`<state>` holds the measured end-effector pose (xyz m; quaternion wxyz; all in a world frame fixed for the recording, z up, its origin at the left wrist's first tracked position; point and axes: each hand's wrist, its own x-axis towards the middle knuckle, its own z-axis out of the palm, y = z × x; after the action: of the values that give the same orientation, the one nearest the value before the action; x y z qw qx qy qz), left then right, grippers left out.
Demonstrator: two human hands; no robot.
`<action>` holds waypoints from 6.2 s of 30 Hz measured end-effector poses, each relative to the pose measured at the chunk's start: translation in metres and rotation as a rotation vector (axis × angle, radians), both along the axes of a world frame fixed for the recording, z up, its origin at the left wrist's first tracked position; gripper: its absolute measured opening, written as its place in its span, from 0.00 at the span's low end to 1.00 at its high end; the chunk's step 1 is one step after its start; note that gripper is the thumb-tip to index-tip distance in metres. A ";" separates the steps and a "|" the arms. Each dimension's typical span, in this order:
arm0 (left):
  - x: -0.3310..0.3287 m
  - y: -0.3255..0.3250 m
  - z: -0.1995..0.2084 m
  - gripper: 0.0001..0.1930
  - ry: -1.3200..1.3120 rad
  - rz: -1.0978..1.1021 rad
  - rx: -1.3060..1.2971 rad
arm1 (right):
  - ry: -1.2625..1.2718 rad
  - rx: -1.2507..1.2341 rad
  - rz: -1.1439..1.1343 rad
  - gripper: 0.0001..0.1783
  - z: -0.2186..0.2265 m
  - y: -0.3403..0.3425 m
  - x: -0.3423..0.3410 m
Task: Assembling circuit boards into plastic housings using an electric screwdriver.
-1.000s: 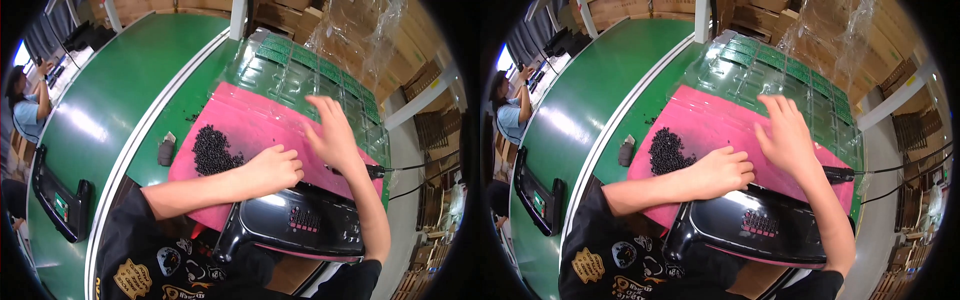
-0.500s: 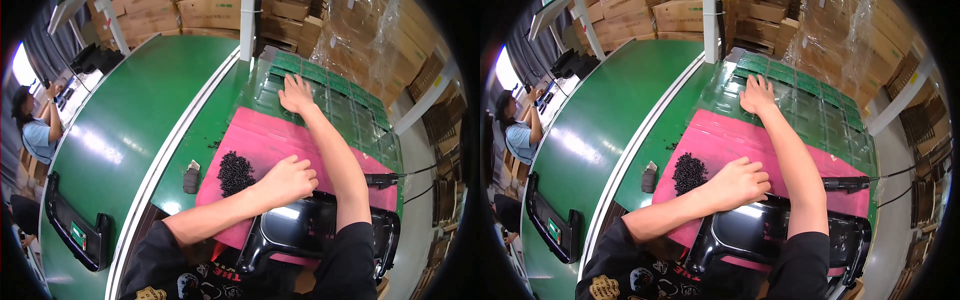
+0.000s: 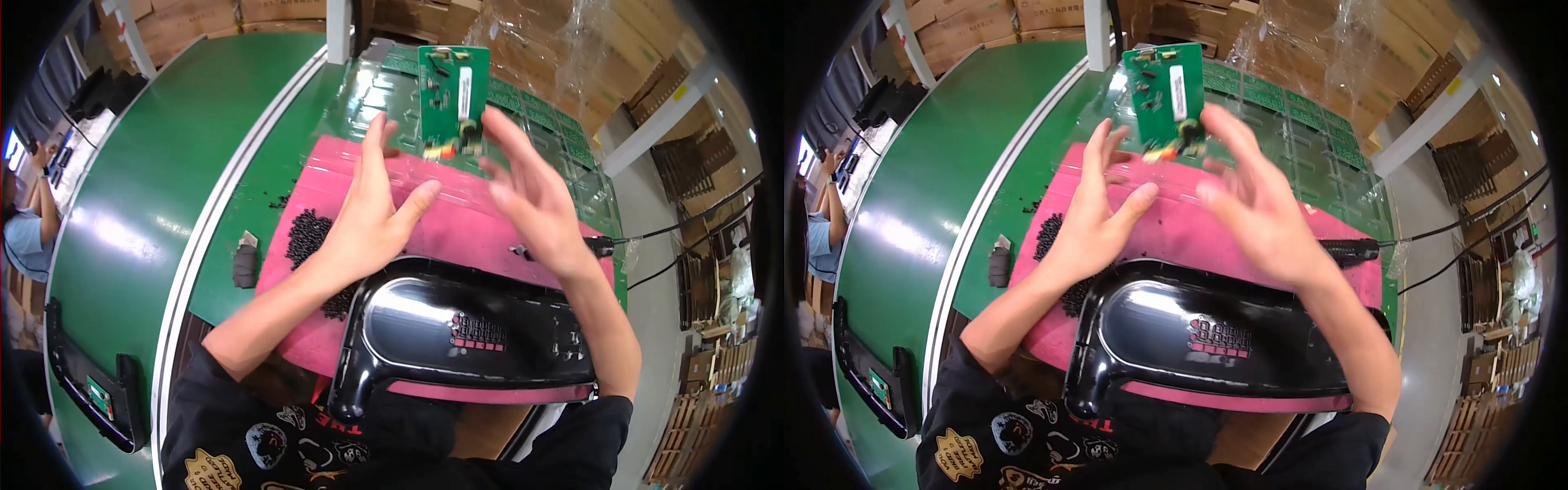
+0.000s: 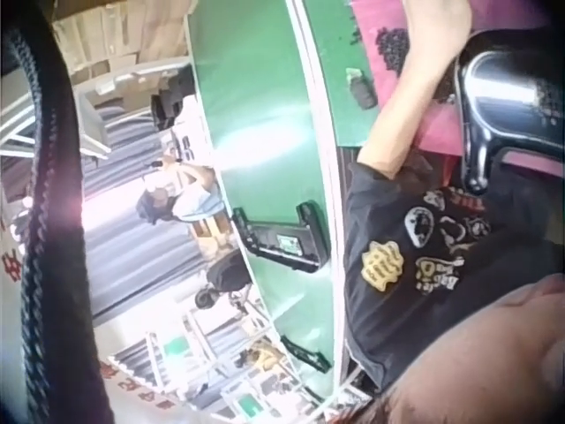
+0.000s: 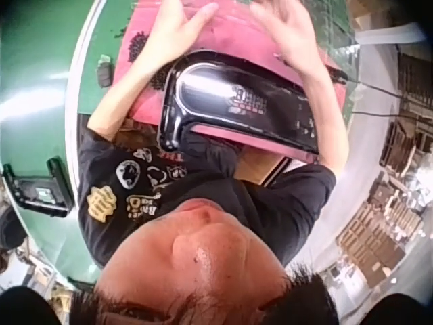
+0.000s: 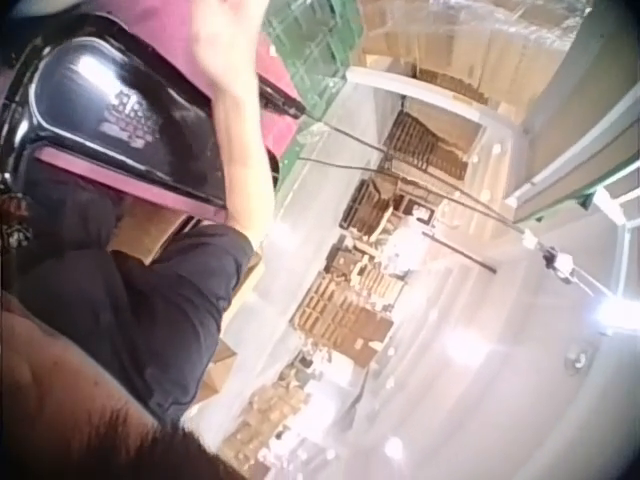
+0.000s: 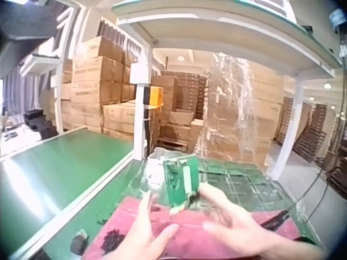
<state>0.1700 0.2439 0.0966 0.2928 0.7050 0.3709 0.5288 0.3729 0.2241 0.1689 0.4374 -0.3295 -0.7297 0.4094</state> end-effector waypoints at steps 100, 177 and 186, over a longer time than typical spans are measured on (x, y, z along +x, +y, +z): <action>-0.052 -0.007 0.006 0.09 0.909 -0.277 -0.041 | -1.379 0.008 -0.901 0.25 0.003 -0.082 0.082; 0.020 -0.056 -0.010 0.06 0.168 -0.680 0.162 | 0.780 0.242 -0.191 0.19 0.007 -0.145 0.006; 0.020 -0.057 -0.007 0.08 0.223 -0.730 0.187 | 0.822 0.268 -0.166 0.20 -0.004 -0.149 0.017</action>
<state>0.1902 0.1867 0.0893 0.3542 0.8673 0.0755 0.3415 0.3898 0.0753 0.1647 0.7616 -0.1372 -0.5128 0.3718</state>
